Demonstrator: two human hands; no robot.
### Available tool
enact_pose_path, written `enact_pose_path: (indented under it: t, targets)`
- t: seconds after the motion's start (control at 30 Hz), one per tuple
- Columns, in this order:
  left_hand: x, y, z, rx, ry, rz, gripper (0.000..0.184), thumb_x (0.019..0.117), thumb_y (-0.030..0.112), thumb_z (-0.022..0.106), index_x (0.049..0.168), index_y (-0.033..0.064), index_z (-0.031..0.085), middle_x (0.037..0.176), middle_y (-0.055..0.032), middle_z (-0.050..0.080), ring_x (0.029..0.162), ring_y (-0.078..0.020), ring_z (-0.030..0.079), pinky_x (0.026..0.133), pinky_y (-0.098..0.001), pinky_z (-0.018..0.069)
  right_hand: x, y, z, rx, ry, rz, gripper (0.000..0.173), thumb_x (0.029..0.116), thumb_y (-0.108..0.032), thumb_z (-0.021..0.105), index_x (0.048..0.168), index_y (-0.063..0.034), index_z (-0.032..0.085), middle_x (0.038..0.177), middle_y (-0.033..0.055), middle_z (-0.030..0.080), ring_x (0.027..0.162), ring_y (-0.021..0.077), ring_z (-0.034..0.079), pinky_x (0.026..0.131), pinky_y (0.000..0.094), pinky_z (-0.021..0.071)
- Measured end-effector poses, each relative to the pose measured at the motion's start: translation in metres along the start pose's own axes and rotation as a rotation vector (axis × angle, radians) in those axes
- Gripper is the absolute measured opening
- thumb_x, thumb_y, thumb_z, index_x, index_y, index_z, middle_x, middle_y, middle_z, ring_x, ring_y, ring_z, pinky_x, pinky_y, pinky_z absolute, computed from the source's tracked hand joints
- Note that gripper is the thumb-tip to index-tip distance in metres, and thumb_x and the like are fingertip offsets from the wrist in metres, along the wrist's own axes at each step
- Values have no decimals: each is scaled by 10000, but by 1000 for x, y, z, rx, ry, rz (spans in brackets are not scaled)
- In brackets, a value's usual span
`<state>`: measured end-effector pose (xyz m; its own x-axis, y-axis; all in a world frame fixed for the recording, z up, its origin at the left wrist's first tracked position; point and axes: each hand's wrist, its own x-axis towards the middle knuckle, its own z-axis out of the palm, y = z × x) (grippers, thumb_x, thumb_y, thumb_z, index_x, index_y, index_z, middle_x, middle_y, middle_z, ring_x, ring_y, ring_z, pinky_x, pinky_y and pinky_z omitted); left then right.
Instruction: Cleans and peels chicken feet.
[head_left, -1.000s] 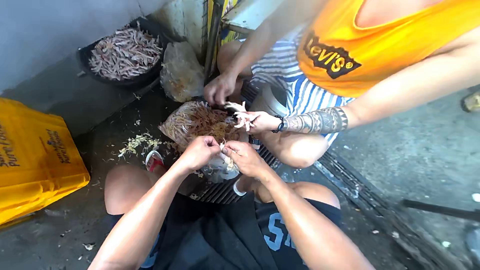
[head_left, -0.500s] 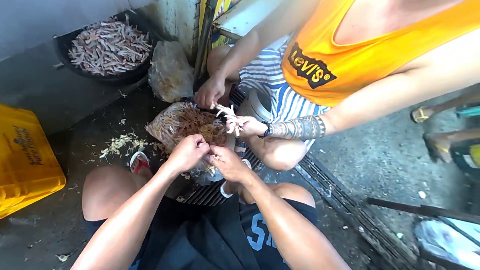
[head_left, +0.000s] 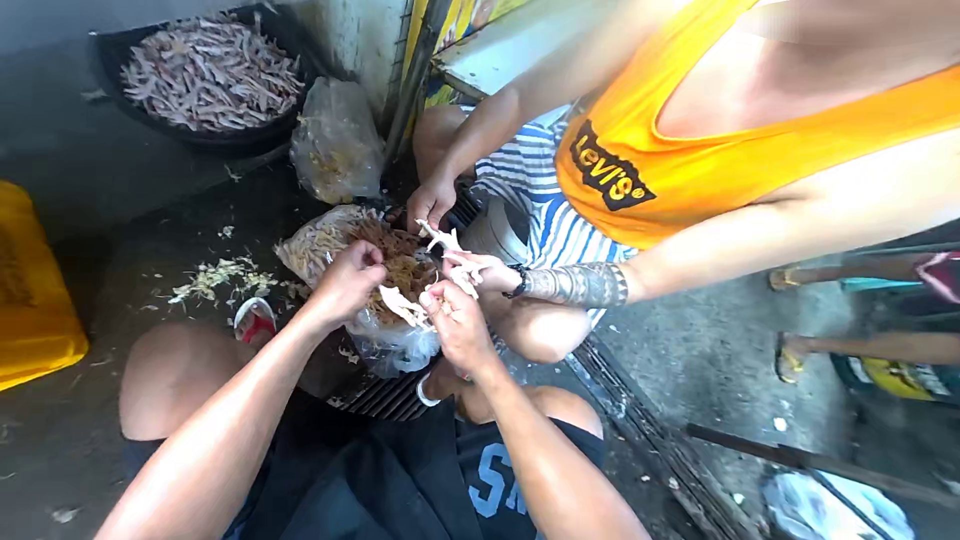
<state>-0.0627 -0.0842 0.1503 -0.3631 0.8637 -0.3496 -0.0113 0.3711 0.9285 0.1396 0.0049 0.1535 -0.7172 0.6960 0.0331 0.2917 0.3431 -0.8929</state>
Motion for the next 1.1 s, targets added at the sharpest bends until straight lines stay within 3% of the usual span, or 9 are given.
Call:
enact_pose_path:
  t: [0.1, 0.17, 0.27, 0.47, 0.67, 0.83, 0.9, 1.0, 1.1]
  targets:
    - [-4, 7, 2, 58, -123, 137, 121, 1021, 123, 568, 1127, 68, 590, 772, -81, 636, 589, -169, 569, 538, -329, 488, 4, -2, 0, 56, -174, 103, 322, 1079, -222, 418, 1165, -61, 683, 953, 34, 669, 862, 87, 634, 807, 309, 550]
    - [-4, 8, 6, 92, -152, 165, 120, 1041, 130, 561, 1144, 71, 581, 797, -79, 641, 618, -166, 584, 570, -334, 509, 4, -4, 2, 135, -294, 143, 378, 1095, -270, 393, 1102, -52, 702, 920, 8, 674, 850, 49, 635, 809, 276, 552]
    - [0, 3, 15, 125, -117, 148, 126, 1031, 139, 572, 1147, 89, 570, 784, -73, 634, 604, -176, 597, 560, -349, 529, 1, -4, 8, 151, -403, 146, 336, 1047, -342, 538, 1021, -49, 699, 850, -7, 650, 761, 38, 609, 722, 252, 538]
    - [-3, 4, 18, 225, -221, 59, 275, 965, 242, 673, 1190, 107, 589, 812, -74, 661, 677, -183, 657, 653, -402, 583, -6, 5, 15, 31, -376, 67, 286, 1031, -300, 601, 968, -51, 726, 870, 7, 693, 832, 40, 647, 792, 256, 545]
    - [8, -1, 14, 180, 14, -8, 289, 909, 76, 663, 1180, 75, 563, 892, -141, 650, 649, -251, 619, 563, -442, 535, -7, -5, 13, -3, -322, 0, 330, 1054, -262, 528, 876, -54, 713, 781, -10, 644, 735, 28, 582, 702, 235, 495]
    - [30, 1, -40, 100, 338, -75, 333, 924, 130, 663, 1224, 18, 574, 967, -205, 642, 821, -332, 641, 708, -549, 541, -20, -4, 9, 127, -304, -67, 326, 1054, -205, 522, 820, -54, 692, 779, -14, 642, 737, 27, 589, 687, 217, 504]
    - [29, 5, -48, -4, 374, -34, 277, 907, 121, 647, 1157, 32, 564, 918, -155, 616, 753, -269, 602, 639, -472, 515, -19, 0, 6, 139, -276, -9, 287, 1056, -183, 503, 918, -46, 715, 834, -4, 674, 751, 39, 613, 696, 232, 532]
    - [13, 13, -29, -114, 252, 4, 246, 906, 80, 617, 1141, 40, 559, 863, -122, 606, 614, -200, 545, 529, -367, 465, -10, -2, 4, 157, -308, 131, 322, 1048, -153, 468, 1259, -36, 682, 1084, 46, 709, 861, 67, 654, 793, 254, 564]
    - [-6, 15, -5, -114, 160, -28, 221, 899, 89, 613, 1114, 91, 563, 762, -102, 570, 519, -181, 466, 454, -329, 384, -11, 2, 13, 379, -332, 163, 380, 1000, -151, 460, 1291, 16, 638, 1058, 71, 684, 805, 94, 630, 733, 277, 557]
